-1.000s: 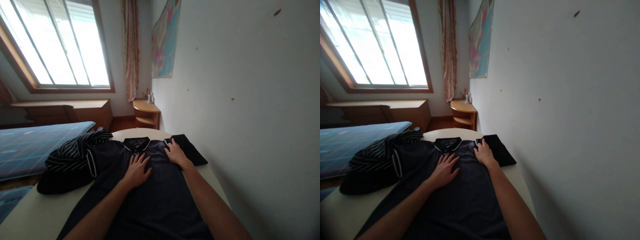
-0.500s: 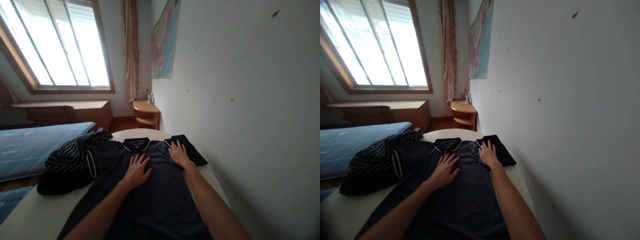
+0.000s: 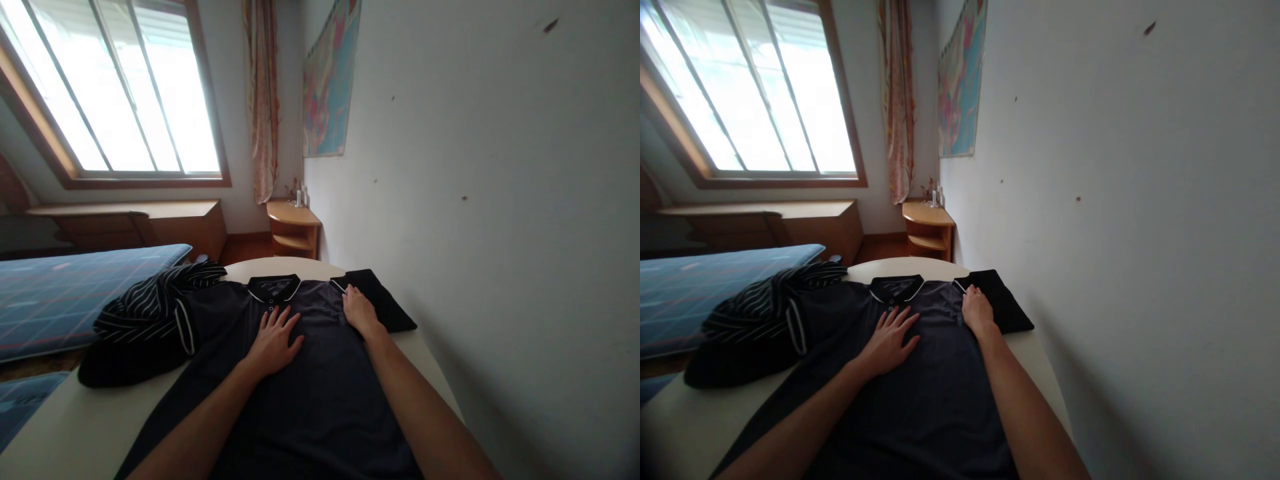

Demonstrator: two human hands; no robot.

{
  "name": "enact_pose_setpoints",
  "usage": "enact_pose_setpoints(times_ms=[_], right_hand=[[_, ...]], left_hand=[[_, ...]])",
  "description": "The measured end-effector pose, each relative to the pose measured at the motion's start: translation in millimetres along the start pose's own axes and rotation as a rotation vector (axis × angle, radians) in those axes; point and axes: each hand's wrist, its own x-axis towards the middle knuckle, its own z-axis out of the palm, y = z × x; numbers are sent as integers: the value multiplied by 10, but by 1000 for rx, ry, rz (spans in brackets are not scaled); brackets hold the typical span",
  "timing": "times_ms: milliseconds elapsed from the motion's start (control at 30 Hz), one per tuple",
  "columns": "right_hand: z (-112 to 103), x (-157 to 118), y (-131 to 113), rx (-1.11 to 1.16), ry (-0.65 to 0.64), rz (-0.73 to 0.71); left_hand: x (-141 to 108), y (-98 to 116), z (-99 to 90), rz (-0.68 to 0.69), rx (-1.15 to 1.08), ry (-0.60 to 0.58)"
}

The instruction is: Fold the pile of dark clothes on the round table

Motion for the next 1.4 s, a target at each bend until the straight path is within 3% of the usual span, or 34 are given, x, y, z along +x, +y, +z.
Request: enact_pose_setpoints(times_ms=[100, 267, 433, 667, 800, 900, 967, 1167, 1300, 1400], right_hand=[[-43, 44, 13, 133, 17, 128], [-276, 194, 137, 446, 164, 321], [-488, 258, 232, 542, 189, 333], [-496, 228, 187, 573, 168, 318], [-602, 166, 11, 628, 148, 139], [-680, 58, -150, 803, -103, -141], [-697, -7, -227, 864, -236, -234], [-578, -145, -411, 509, -236, -344], [-290, -319, -622, 231, -266, -442], [-34, -419, -725, 92, -282, -382]], left_hand=[[2, 3, -1, -3, -1, -2], [-7, 21, -15, -13, 2, 8], [-5, 7, -46, 75, -15, 13], [26, 12, -57, 124, -66, -13], [40, 14, -19, 106, -74, 14], [53, 4, 10, 83, -102, 64], [64, -9, 31, 47, -127, 113], [92, -62, 109, -32, -172, 182], [103, -108, 154, -19, -177, 167], [109, -137, 159, -1, -180, 152]])
